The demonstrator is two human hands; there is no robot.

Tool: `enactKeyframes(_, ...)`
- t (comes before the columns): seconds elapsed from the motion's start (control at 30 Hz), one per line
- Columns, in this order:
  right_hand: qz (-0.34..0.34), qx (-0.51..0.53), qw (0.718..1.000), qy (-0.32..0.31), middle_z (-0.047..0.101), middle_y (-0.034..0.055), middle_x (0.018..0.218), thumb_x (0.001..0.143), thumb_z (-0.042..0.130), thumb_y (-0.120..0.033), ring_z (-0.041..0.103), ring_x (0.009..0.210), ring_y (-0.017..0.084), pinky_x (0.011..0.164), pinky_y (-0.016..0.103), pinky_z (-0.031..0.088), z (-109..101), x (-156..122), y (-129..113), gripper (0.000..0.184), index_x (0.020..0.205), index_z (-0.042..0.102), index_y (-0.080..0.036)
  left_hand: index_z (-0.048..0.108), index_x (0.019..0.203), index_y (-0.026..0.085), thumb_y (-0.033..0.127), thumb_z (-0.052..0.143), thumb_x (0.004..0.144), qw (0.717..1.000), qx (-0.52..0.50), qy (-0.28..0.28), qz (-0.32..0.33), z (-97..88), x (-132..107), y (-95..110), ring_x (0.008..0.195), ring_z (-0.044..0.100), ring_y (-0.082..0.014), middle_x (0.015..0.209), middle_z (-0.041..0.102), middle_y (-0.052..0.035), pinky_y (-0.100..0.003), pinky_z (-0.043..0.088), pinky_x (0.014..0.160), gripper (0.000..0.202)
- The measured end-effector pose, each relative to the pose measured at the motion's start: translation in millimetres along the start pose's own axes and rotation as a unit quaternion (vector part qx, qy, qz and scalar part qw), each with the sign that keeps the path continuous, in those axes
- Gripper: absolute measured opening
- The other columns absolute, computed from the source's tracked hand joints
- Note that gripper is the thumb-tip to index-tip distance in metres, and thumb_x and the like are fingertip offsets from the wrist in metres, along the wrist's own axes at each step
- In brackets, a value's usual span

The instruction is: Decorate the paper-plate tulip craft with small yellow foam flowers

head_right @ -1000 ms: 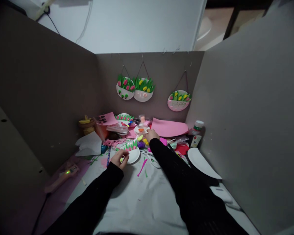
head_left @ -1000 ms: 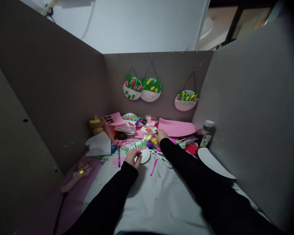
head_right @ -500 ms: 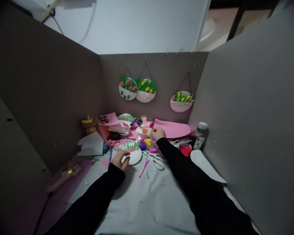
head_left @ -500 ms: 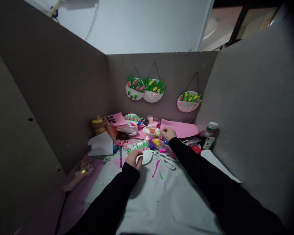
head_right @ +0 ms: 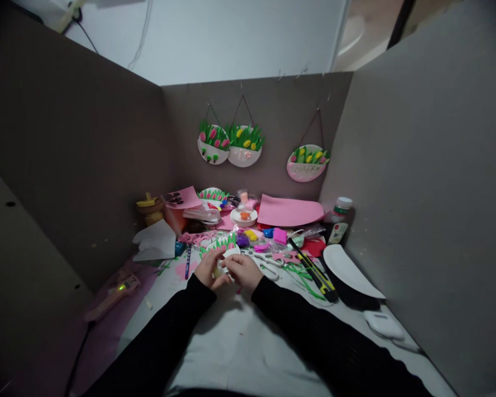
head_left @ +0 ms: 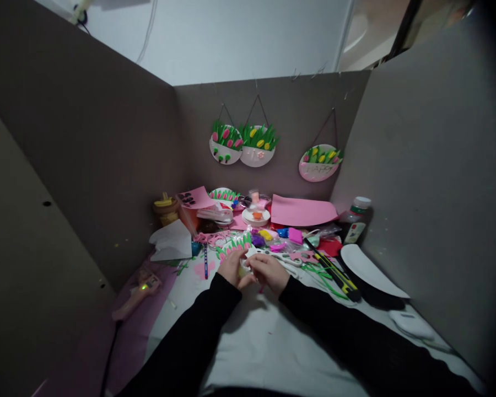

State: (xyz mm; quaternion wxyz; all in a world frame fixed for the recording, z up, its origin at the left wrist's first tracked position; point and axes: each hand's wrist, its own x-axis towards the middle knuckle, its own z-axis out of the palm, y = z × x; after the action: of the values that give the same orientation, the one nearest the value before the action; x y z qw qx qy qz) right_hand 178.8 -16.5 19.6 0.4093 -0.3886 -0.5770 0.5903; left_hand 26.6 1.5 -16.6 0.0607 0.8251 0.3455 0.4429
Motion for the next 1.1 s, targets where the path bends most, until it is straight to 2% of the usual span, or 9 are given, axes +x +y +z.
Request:
enactKeyframes(0.1, 0.010, -0.006, 0.999, -0.037, 0.047, -0.0071, 0.044, 0.065, 0.055, -0.031, 0.031, 0.033, 0.004, 0.033, 0.017, 0.022, -4.5, -1.1, -0.3, 0.015, 0.069, 0.056, -0.016, 0.045, 0.117, 0.015, 0.056, 0.058, 0.066, 1.000, 0.003, 0.000, 0.012, -1.4, 2.1, -0.8, 0.087, 0.055, -0.0255, 0.093, 0.058, -0.0118, -0.043, 0.043, 0.078, 0.067)
enactKeyframes(0.2, 0.001, -0.022, 0.998, -0.059, 0.048, -0.0060, 0.043, 0.066, 0.056, -0.029, 0.033, 0.034, 0.005, 0.033, 0.017, 0.024, -7.2, -2.3, 1.8, 0.014, 0.061, 0.053, -0.016, 0.041, 0.123, 0.015, 0.062, 0.053, 0.066, 0.999, -0.021, -0.026, 0.037, 2.1, 0.8, -2.1, 0.091, 0.054, -0.0261, 0.101, 0.056, -0.0137, -0.043, 0.043, 0.080, 0.074)
enactKeyframes(0.33, 0.003, -0.025, 0.998, -0.053, 0.046, -0.0059, 0.041, 0.066, 0.057, -0.029, 0.033, 0.033, 0.005, 0.033, 0.017, 0.023, -8.3, -2.5, 1.7, 0.017, 0.056, 0.052, -0.016, 0.018, 0.138, 0.016, 0.063, 0.045, 0.072, 0.995, -0.065, -0.051, 0.059, 7.4, -2.6, -2.8, 0.097, 0.052, -0.0267, 0.110, 0.050, -0.0170, -0.041, 0.044, 0.080, 0.086)
enactKeyframes(0.43, 0.014, 0.011, 0.999, -0.033, 0.042, -0.0069, 0.039, 0.065, 0.055, -0.032, 0.032, 0.030, 0.004, 0.030, 0.018, 0.021, -7.8, -2.5, -0.1, 0.019, 0.055, 0.052, -0.016, -0.001, 0.141, 0.014, 0.064, 0.047, 0.069, 0.995, -0.059, -0.061, 0.054, 8.2, -2.5, -1.4, 0.093, 0.053, -0.0276, 0.106, 0.052, -0.0171, -0.042, 0.045, 0.078, 0.100)
enactKeyframes(0.5, 0.020, 0.030, 0.999, -0.021, 0.042, -0.0068, 0.039, 0.064, 0.055, -0.034, 0.031, 0.029, 0.004, 0.029, 0.018, 0.020, -7.2, -2.4, -0.3, 0.021, 0.054, 0.052, -0.016, -0.006, 0.140, 0.014, 0.063, 0.050, 0.068, 0.995, -0.051, -0.066, 0.054, 7.2, -1.7, 0.2, 0.094, 0.053, -0.0283, 0.107, 0.052, -0.0174, -0.043, 0.045, 0.079, 0.104)
enactKeyframes(0.73, 0.006, 0.021, 1.000, -0.011, 0.040, -0.0070, 0.036, 0.064, 0.056, -0.033, 0.031, 0.029, 0.004, 0.029, 0.018, 0.022, -7.3, -0.1, 4.8, 0.026, 0.047, 0.046, -0.017, -0.008, 0.140, 0.019, 0.063, 0.047, 0.070, 0.994, -0.046, -0.067, 0.076, 4.7, -1.2, 2.8, 0.099, 0.052, -0.0280, 0.113, 0.051, -0.0172, -0.042, 0.046, 0.080, 0.100)
enactKeyframes(0.93, -0.002, 0.024, 1.000, -0.010, 0.039, -0.0071, 0.037, 0.066, 0.055, -0.033, 0.029, 0.031, 0.004, 0.030, 0.018, 0.019, -10.2, 2.3, 9.3, 0.026, 0.047, 0.046, -0.017, -0.010, 0.140, 0.017, 0.059, 0.051, 0.071, 0.993, -0.014, -0.085, 0.083, 11.4, -4.4, -6.0, 0.102, 0.052, -0.0287, 0.116, 0.050, -0.0186, -0.041, 0.046, 0.081, 0.101)
enactKeyframes(1.1, -0.004, 0.017, 1.000, -0.012, 0.039, -0.0072, 0.036, 0.062, 0.055, -0.026, 0.029, 0.031, 0.004, 0.032, 0.018, 0.020, -9.8, 1.9, 8.7, 0.020, 0.047, 0.048, -0.016, -0.010, 0.140, 0.018, 0.061, 0.051, 0.069, 0.993, -0.014, -0.096, 0.074, 16.9, -7.4, -13.4, 0.105, 0.051, -0.0288, 0.118, 0.050, -0.0180, -0.042, 0.044, 0.084, 0.103)
